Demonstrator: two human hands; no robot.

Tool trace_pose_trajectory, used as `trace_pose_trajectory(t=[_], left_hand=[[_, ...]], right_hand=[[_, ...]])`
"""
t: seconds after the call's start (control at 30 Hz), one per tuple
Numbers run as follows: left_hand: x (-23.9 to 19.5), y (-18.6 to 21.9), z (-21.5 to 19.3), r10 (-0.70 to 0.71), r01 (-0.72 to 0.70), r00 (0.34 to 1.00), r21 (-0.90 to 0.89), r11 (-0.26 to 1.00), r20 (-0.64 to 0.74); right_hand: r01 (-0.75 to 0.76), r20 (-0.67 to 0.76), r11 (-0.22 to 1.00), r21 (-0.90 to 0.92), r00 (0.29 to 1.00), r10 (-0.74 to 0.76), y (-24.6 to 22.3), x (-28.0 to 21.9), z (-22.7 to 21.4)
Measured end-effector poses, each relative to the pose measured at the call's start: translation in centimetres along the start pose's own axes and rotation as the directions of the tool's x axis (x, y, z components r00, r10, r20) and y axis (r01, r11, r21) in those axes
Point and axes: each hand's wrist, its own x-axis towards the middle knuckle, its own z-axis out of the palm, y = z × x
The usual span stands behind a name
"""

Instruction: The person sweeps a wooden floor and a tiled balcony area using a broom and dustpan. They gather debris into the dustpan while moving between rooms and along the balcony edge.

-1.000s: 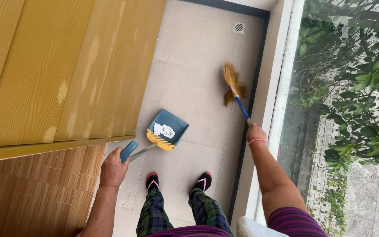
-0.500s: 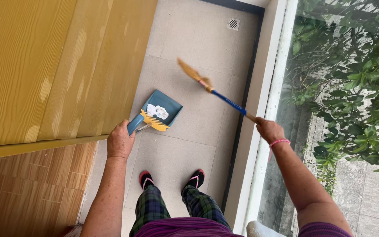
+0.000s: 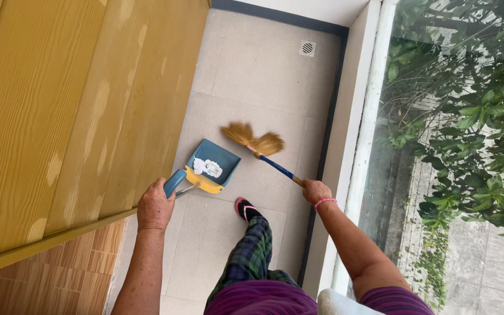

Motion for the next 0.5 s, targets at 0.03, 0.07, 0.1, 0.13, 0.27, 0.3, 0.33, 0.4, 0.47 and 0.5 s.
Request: trace_pose_trajectory(t=[0.03, 0.07, 0.1, 0.13, 0.27, 0.3, 0.33, 0.4, 0.47, 0.5], left_hand=[[-0.2, -0.1, -0.1, 0.013, -0.013, 1.0, -0.001, 1.0, -0.002], [0.4, -0.4, -0.3, 0.033, -0.033, 0.999, -0.001, 0.999, -0.023], [0.6, -0.6, -0.5, 0.02, -0.02, 1.0, 0.0, 1.0, -0.009], [0.6, -0.5, -0.6, 0.006, -0.006, 1.0, -0.002, 1.0, 0.002], [0.6, -0.5, -0.8, -0.023, 0.024, 1.0, -0.019, 1.0, 0.007], [0.8, -0.6, -0.7, -0.022, 0.022, 1.0, -0.014, 1.0, 0.009], [1.2, -0.6, -0.6, -0.022, 0.022, 1.0, -0.008, 1.0, 0.009], [1.8, -0.4, -0.5, -0.022, 0.022, 1.0, 0.003, 1.0, 0.008], [2.3, -0.2, -0.3, -0.019, 0.019, 1.0, 0.009, 1.0, 0.002], [2.6, -0.2, -0.3, -0.042, 0.042, 0.999, 0.018, 0.999, 0.017]], right_hand=[[0.008, 0.033, 1.0, -0.006, 0.999, -0.007, 0.1, -1.2, -1.1], [0.06, 0.001, 0.998, -0.017, 0.998, -0.06, 0.6, -1.8, -3.1], [0.111, -0.029, 0.993, -0.029, 0.993, -0.112, 1.7, -2.4, -5.6], [0.064, -0.012, 0.997, -0.036, 0.998, -0.065, 2.6, -2.4, -8.2], [-0.055, -0.108, 0.987, -0.152, 0.993, 0.038, 5.4, 0.4, -15.8], [-0.069, -0.197, 0.976, -0.204, 0.98, 0.028, 6.1, 1.9, -17.1], [-0.108, -0.229, 0.978, -0.179, 0.971, 0.065, 6.4, 3.8, -18.2], [-0.172, -0.289, 0.979, -0.108, 0.948, 0.134, 6.8, 8.0, -19.2], [-0.219, -0.344, 0.976, -0.019, 0.918, 0.199, 6.4, 12.4, -19.0], [-0.227, -0.333, 0.974, 0.024, 0.917, 0.222, 5.6, 14.6, -18.4]])
